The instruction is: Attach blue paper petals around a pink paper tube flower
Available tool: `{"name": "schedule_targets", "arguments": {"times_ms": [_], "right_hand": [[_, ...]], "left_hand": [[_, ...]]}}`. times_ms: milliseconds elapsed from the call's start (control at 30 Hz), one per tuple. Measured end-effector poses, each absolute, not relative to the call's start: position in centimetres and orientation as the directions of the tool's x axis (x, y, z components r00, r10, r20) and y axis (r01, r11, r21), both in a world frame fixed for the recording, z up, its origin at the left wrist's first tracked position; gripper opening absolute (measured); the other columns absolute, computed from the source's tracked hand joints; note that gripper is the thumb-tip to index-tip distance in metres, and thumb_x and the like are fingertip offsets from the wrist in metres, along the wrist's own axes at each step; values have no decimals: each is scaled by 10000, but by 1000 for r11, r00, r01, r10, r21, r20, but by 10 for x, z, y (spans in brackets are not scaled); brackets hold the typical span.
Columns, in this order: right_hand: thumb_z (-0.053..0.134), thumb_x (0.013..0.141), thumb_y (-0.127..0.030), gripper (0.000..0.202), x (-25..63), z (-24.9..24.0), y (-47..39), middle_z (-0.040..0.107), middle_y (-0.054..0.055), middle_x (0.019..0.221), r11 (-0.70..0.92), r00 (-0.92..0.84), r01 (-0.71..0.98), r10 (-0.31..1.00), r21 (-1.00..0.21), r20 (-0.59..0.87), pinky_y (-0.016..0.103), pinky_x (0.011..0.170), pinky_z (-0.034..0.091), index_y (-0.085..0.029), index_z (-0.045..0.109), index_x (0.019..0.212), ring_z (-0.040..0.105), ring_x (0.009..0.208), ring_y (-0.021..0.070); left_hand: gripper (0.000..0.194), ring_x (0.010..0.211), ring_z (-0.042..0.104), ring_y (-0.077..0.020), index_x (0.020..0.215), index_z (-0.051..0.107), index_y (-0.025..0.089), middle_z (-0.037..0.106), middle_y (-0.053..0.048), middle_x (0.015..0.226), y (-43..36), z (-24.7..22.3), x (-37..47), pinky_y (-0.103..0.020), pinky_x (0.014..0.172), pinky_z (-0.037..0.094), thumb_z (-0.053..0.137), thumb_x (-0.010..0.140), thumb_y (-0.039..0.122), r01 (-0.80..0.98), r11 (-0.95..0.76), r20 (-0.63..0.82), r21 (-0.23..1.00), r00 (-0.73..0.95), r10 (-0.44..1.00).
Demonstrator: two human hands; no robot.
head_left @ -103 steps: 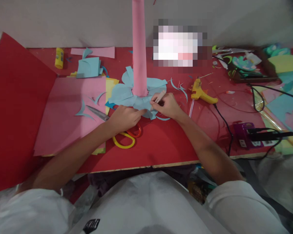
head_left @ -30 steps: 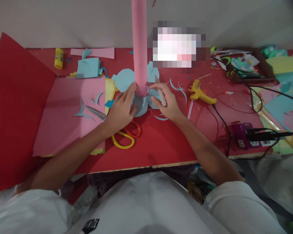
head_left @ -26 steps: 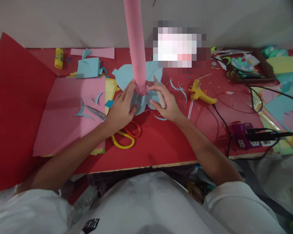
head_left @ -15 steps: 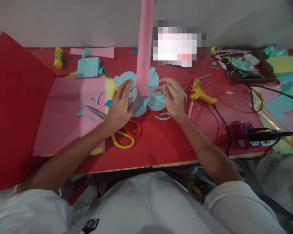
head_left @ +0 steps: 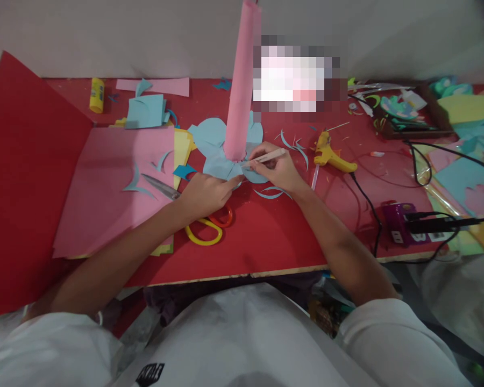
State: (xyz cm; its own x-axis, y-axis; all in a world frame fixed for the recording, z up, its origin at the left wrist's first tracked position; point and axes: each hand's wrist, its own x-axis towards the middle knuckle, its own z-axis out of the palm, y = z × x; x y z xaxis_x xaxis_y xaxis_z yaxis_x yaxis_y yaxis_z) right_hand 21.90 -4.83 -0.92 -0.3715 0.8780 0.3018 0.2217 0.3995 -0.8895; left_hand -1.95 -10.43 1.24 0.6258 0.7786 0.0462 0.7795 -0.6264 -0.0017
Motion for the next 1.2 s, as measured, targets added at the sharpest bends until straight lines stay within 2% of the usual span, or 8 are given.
{"name": "schedule_targets", "arguments": {"times_ms": [133,400,533,633,800,1200], "right_hand": [[715,913,-552,323,219,-9,-48,740,27,910,384,-392,230,878,-894,276,296,627,486,-231,726,948,637,764,159],[696,927,-547,329,219,-10,-49,737,16,850,408,-418,296,868,-864,267,287,605,440,-222,743,943,576,681,138],[692,931,-492,287,218,-10,-48,735,19,833,433,-430,327,860,-840,276,296,631,451,-209,741,941,581,675,143],[688,920,-427,231,217,-10,-47,717,23,818,421,-403,323,871,-847,280,294,621,465,-199,721,904,589,678,147],[666,900,-364,162,218,-11,-46,700,17,801,409,-365,337,887,-848,283,288,627,497,-208,689,862,605,699,153],[686,879,-347,154,219,-10,-50,720,7,769,426,-437,335,861,-840,262,284,617,441,-198,725,869,560,641,125]], "left_hand": [[534,688,732,-281,1534,583,299,755,-97,733,-104,14,-18,-302,587,423,442,1021,253,810,-586,8,-22,586,810],[528,742,747,-297,1543,563,328,770,-99,789,-105,19,-15,-313,622,445,442,1034,260,828,-560,-62,-28,557,828],[527,774,752,-290,1551,550,329,769,-101,803,-105,19,-16,-313,660,458,429,1042,261,829,-557,-85,-43,553,829],[535,786,750,-285,1565,531,322,773,-103,823,-105,19,-16,-320,687,469,422,1045,257,829,-559,-88,-28,555,827],[536,767,747,-288,1552,544,341,784,-89,838,-105,20,-15,-313,642,446,424,1039,249,829,-559,-92,-30,554,827],[530,744,747,-289,1534,573,347,780,-87,812,-105,18,-16,-311,642,448,429,1035,239,823,-566,-78,-44,562,823]]}}
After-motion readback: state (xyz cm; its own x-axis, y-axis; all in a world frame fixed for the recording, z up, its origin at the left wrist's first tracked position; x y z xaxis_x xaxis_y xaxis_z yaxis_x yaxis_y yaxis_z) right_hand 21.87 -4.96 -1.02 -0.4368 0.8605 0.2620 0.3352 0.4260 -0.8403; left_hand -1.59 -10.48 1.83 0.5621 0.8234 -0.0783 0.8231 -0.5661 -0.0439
